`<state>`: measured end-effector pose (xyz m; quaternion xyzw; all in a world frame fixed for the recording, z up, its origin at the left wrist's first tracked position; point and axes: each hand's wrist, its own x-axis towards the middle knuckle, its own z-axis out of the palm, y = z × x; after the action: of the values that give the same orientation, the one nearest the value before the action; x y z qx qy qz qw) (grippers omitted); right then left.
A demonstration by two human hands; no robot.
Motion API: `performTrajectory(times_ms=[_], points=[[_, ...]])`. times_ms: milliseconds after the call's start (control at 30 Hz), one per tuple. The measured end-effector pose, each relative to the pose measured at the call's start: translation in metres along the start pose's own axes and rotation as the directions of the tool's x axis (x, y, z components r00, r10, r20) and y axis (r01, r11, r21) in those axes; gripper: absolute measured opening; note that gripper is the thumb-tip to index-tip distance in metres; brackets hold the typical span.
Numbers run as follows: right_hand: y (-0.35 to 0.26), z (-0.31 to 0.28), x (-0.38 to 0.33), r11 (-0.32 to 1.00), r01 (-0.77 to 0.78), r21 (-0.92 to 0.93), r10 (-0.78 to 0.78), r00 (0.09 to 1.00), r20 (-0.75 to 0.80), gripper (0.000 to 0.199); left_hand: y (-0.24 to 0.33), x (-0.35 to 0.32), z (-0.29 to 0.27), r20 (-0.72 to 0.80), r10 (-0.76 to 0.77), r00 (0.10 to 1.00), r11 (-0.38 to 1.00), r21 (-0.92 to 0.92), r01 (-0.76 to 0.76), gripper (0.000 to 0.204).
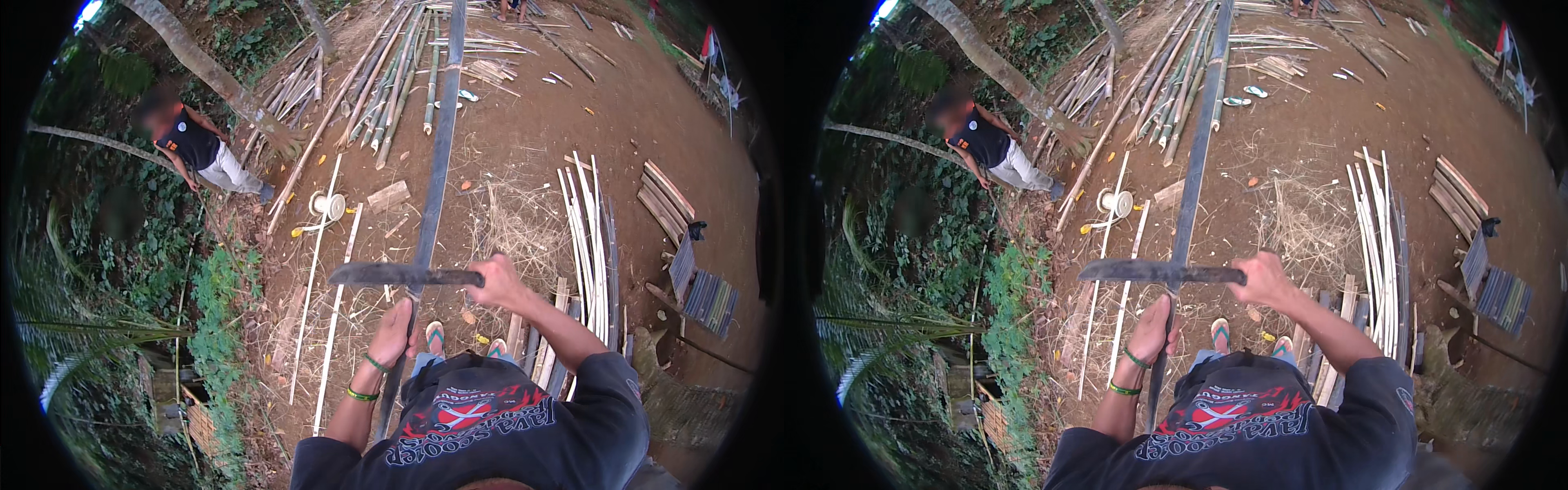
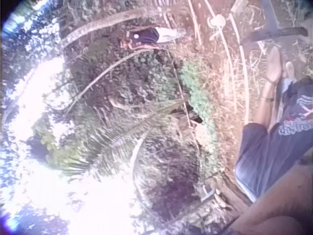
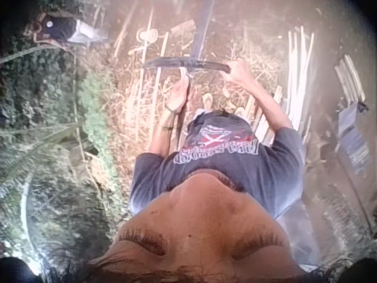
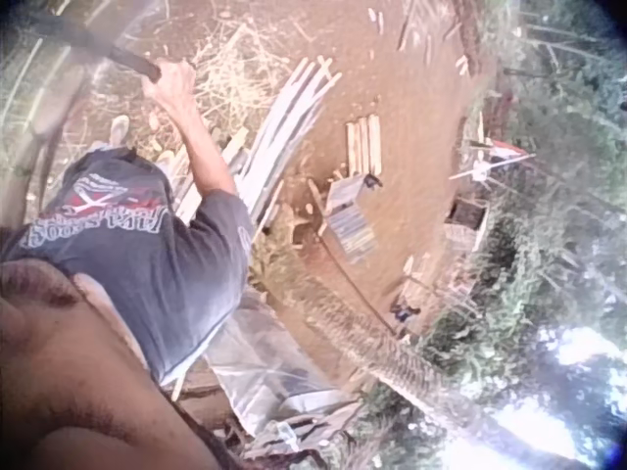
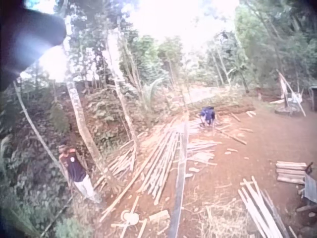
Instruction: The person uses a machete to shave and smooth a long bamboo pole held in their left hand. They repeatedly strike the bamboo to remove the outer layer and create a flat surface. Other people are visible in the background working with similar materials.
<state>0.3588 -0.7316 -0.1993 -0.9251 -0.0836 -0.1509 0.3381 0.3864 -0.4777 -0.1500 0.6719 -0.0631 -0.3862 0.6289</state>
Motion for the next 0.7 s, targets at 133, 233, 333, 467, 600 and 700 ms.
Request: performTrajectory(times_ms=[133, 233, 333, 467, 600, 700], points=[[-0.003, -0.010, 0.003, 1.000, -0.023, -0.011, 0.023, 0.999, -0.035, 0.017, 0.001, -0.004, -0.004, 0.020, 0.000, 1.000, 1.000, -0.019, 0.001, 0.040], [-0.015, 0.001, -0.007, 0.983, 0.164, -0.083, -0.167, 0.985, -0.036, 0.019, -0.002, -0.005, -0.004, 0.001, -0.005, 1.000, 0.999, -0.032, 0.005, 0.040], [0.019, -0.025, 0.015, 0.996, -0.088, -0.020, 0.086, 0.990, -0.110, 0.018, -0.004, -0.014, 0.003, -0.019, 0.021, 1.000, 0.999, 0.026, -0.020, 0.043], [0.030, -0.025, 0.018, 0.962, -0.257, -0.094, 0.252, 0.966, -0.059, 0.017, -0.012, -0.015, 0.007, 0.044, -0.018, 0.999, 0.999, -0.029, 0.020, 0.049], [0.005, -0.012, 0.003, 0.952, 0.257, -0.165, -0.261, 0.965, -0.004, 0.015, -0.019, -0.013, 0.003, 0.029, -0.075, 0.997, 0.997, -0.001, 0.075, 0.050], [0.050, -0.032, 0.028, 0.996, -0.017, -0.092, 0.004, 0.990, -0.141, 0.015, -0.017, -0.028, -0.003, 0.086, -0.034, 0.996, 0.997, -0.063, 0.040, 0.049]])
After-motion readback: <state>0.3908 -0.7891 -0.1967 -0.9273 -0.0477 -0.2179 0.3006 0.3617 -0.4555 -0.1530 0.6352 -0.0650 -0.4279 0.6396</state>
